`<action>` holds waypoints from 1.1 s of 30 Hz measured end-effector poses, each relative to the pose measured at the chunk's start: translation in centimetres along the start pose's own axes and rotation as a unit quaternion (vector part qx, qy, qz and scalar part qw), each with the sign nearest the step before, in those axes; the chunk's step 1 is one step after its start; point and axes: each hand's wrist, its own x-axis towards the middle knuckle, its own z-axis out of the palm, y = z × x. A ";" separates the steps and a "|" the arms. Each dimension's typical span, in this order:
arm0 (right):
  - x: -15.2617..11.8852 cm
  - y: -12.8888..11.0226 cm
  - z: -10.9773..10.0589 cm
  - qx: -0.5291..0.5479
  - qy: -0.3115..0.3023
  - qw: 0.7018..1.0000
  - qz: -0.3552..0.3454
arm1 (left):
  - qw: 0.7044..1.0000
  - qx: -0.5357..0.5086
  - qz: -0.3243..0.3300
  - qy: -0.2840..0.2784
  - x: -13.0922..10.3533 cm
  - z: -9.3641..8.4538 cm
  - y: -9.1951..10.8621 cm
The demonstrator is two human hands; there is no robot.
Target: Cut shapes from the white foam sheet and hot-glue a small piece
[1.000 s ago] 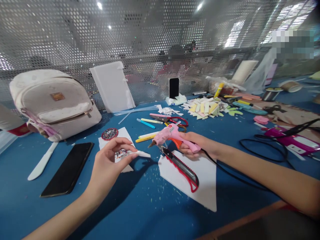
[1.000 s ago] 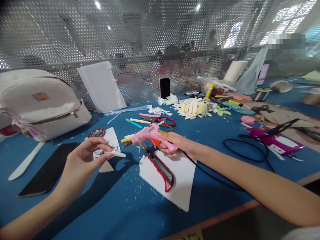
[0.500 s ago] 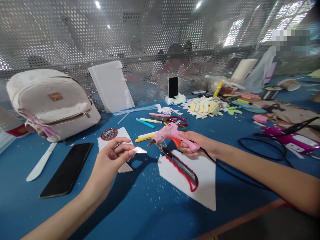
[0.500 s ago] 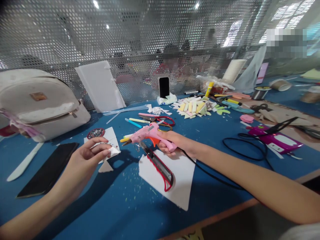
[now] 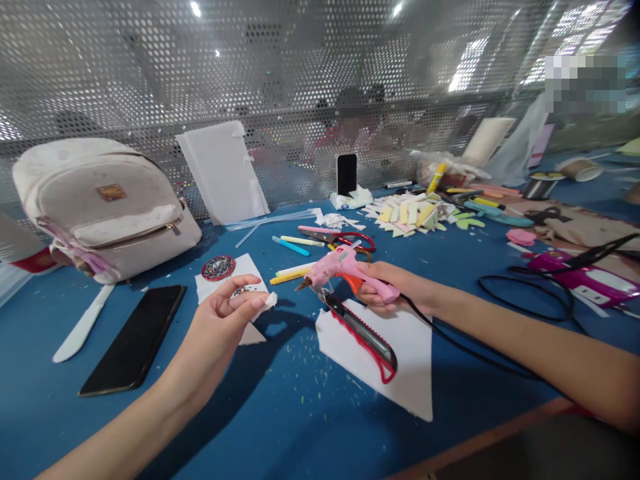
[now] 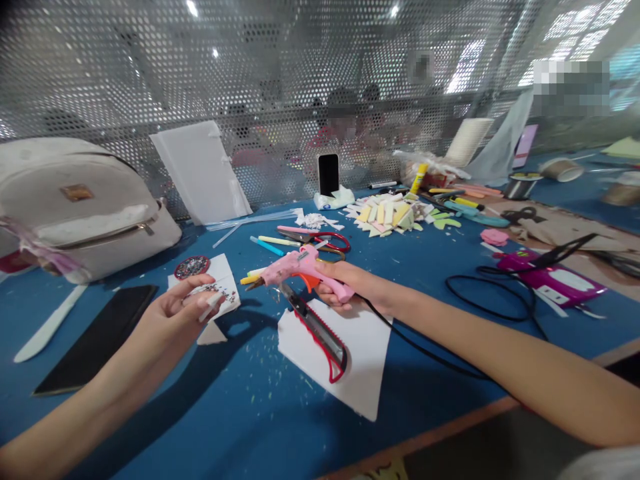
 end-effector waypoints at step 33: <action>0.0 -0.4 0.0 -0.009 -0.011 1.000 -0.013 | 0.999 0.030 0.023 -0.006 0.1 -0.4 -0.1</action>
